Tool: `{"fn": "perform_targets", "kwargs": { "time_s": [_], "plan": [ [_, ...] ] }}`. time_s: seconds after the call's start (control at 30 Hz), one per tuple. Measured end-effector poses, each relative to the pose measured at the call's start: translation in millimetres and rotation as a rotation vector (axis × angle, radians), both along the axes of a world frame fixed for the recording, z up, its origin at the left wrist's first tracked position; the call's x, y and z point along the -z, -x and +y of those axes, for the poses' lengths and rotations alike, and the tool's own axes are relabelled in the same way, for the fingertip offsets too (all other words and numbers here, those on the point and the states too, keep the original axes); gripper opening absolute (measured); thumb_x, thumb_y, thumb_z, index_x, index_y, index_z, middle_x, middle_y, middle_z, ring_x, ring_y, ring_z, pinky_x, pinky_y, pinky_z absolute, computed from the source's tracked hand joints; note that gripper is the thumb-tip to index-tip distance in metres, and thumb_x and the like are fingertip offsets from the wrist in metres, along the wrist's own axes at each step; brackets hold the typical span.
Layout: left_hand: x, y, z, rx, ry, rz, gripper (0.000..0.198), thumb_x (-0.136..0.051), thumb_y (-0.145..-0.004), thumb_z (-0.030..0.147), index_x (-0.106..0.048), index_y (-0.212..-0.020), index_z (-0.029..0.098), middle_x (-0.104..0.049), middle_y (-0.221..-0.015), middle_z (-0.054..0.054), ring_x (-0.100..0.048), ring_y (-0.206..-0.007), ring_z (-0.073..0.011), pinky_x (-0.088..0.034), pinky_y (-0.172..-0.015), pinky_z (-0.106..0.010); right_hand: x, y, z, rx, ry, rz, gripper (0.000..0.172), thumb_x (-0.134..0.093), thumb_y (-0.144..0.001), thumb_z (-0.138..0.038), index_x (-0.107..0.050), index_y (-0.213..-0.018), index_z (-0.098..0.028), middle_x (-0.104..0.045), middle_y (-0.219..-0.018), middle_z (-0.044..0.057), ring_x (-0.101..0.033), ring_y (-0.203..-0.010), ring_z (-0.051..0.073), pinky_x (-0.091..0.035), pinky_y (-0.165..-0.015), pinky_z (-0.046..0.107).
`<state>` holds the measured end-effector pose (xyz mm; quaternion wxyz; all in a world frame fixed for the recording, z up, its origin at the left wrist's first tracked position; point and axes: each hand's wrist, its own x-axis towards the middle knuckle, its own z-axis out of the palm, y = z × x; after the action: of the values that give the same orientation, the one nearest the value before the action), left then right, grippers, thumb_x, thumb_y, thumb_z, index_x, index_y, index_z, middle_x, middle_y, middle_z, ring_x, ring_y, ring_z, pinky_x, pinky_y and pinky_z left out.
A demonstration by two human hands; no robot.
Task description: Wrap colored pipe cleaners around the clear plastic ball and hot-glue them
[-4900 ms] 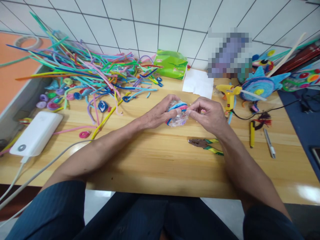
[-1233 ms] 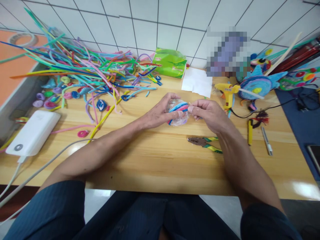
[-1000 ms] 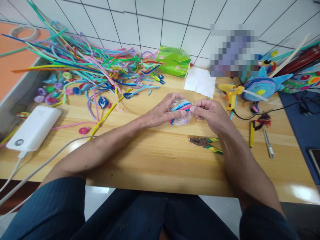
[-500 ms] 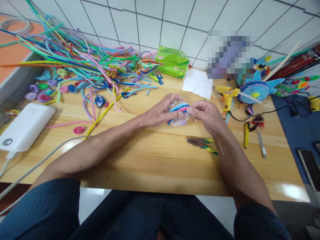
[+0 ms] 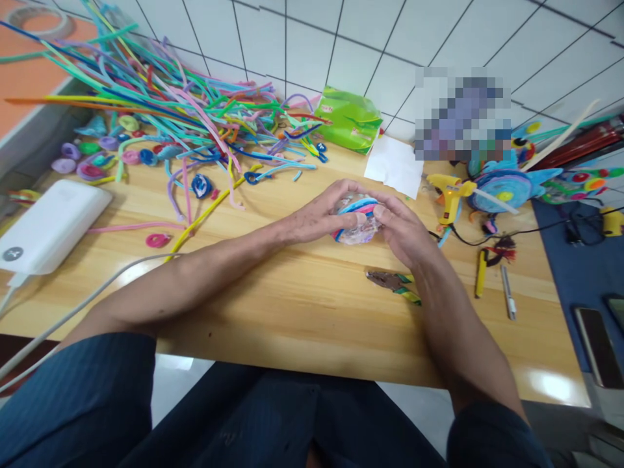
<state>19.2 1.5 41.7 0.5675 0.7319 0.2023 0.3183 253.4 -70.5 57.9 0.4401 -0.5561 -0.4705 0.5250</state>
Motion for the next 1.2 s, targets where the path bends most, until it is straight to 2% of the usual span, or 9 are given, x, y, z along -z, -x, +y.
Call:
{"fn": "perform_targets", "kwargs": {
  "time_s": [0.13,0.3,0.43,0.53,0.73,0.83,0.97,1.1,1.2],
  "plan": [
    [-1.5,1.5,1.6,0.061,0.005,0.014,0.068,-0.076,-0.101,0.067,-0.059,-0.149,0.021,-0.068,-0.157,-0.018,-0.064,-0.153,-0.0395,-0.055,-0.132,-0.061,-1.6,-4.8,1.9,-0.030,0.030,0.008,0.068,-0.102,-0.075,-0.073,-0.083,-0.126,-0.033,-0.088,-0.121,0.005,-0.083,-0.113,0.030,-0.068,-0.096,0.045],
    [8.8,-3.5,5.0,0.070,-0.111,-0.005,0.098,-0.094,-0.083,0.060,-0.050,-0.161,0.021,-0.056,-0.170,-0.020,-0.056,-0.162,-0.0425,-0.048,-0.139,-0.061,-4.0,-9.6,4.2,0.016,0.084,0.103,0.058,-0.105,-0.073,-0.069,-0.086,-0.112,-0.029,-0.089,-0.113,0.006,-0.083,-0.101,0.030,-0.069,-0.088,0.044],
    [16.6,-5.3,10.2,0.116,-0.176,0.021,0.092,-0.089,-0.088,0.058,-0.049,-0.164,0.024,-0.055,-0.172,-0.019,-0.052,-0.166,-0.0424,-0.044,-0.141,-0.065,-8.5,-5.9,3.0,0.005,0.092,0.126,0.049,-0.102,-0.075,-0.066,-0.084,-0.101,-0.028,-0.089,-0.113,0.006,-0.083,-0.107,0.032,-0.070,-0.094,0.046],
    [19.1,-3.8,15.1,0.147,-0.205,0.017,0.094,-0.088,-0.090,0.061,-0.048,-0.168,0.027,-0.055,-0.173,-0.018,-0.052,-0.167,-0.0431,-0.042,-0.142,-0.067,-11.4,-4.5,2.4,-0.006,0.118,0.120,0.051,-0.101,-0.076,-0.066,-0.085,-0.105,-0.028,-0.089,-0.114,0.006,-0.083,-0.109,0.032,-0.070,-0.096,0.048],
    [20.0,-0.4,21.6,0.214,-0.335,0.052,0.109,-0.084,-0.094,0.074,-0.038,-0.179,0.024,-0.048,-0.181,-0.022,-0.046,-0.173,-0.0448,-0.040,-0.144,-0.067,-7.7,-7.6,5.2,0.014,0.192,0.091,0.050,-0.102,-0.072,-0.064,-0.079,-0.096,-0.028,-0.083,-0.091,0.002,-0.080,-0.090,0.028,-0.068,-0.081,0.043],
    [18.1,0.5,19.6,0.232,-0.392,0.038,0.105,-0.078,-0.099,0.076,-0.037,-0.181,0.023,-0.046,-0.182,-0.023,-0.042,-0.176,-0.0437,-0.038,-0.146,-0.065,-5.3,-9.2,7.4,0.016,0.214,0.072,0.051,-0.101,-0.071,-0.065,-0.077,-0.096,-0.027,-0.083,-0.089,0.002,-0.079,-0.085,0.027,-0.067,-0.076,0.041],
    [15.8,2.4,13.7,0.236,-0.450,0.022,0.088,-0.072,-0.106,0.073,-0.044,-0.178,0.029,-0.044,-0.185,-0.021,-0.037,-0.179,-0.0425,-0.035,-0.147,-0.068,-5.8,-10.2,8.2,0.000,0.215,0.045,0.051,-0.098,-0.071,-0.062,-0.081,-0.103,-0.026,-0.087,-0.101,0.004,-0.081,-0.091,0.027,-0.067,-0.076,0.039],
    [15.4,3.9,11.4,0.230,-0.474,0.034,0.071,-0.071,-0.108,0.069,-0.058,-0.168,0.033,-0.049,-0.182,-0.020,-0.045,-0.174,-0.0414,-0.041,-0.144,-0.068,-2.2,-9.3,7.7,0.007,0.198,0.038,0.051,-0.098,-0.073,-0.064,-0.082,-0.103,-0.025,-0.086,-0.098,0.004,-0.079,-0.090,0.026,-0.066,-0.075,0.038],
    [16.0,3.2,12.6,0.207,-0.504,0.023,0.071,-0.074,-0.107,0.068,-0.058,-0.167,0.032,-0.056,-0.175,-0.021,-0.052,-0.170,-0.0405,-0.044,-0.142,-0.067,4.6,-9.1,9.9,0.068,0.138,-0.002,0.054,-0.096,-0.075,-0.069,-0.081,-0.102,-0.025,-0.082,-0.093,0.003,-0.075,-0.083,0.024,-0.062,-0.070,0.036]
  ]
}}
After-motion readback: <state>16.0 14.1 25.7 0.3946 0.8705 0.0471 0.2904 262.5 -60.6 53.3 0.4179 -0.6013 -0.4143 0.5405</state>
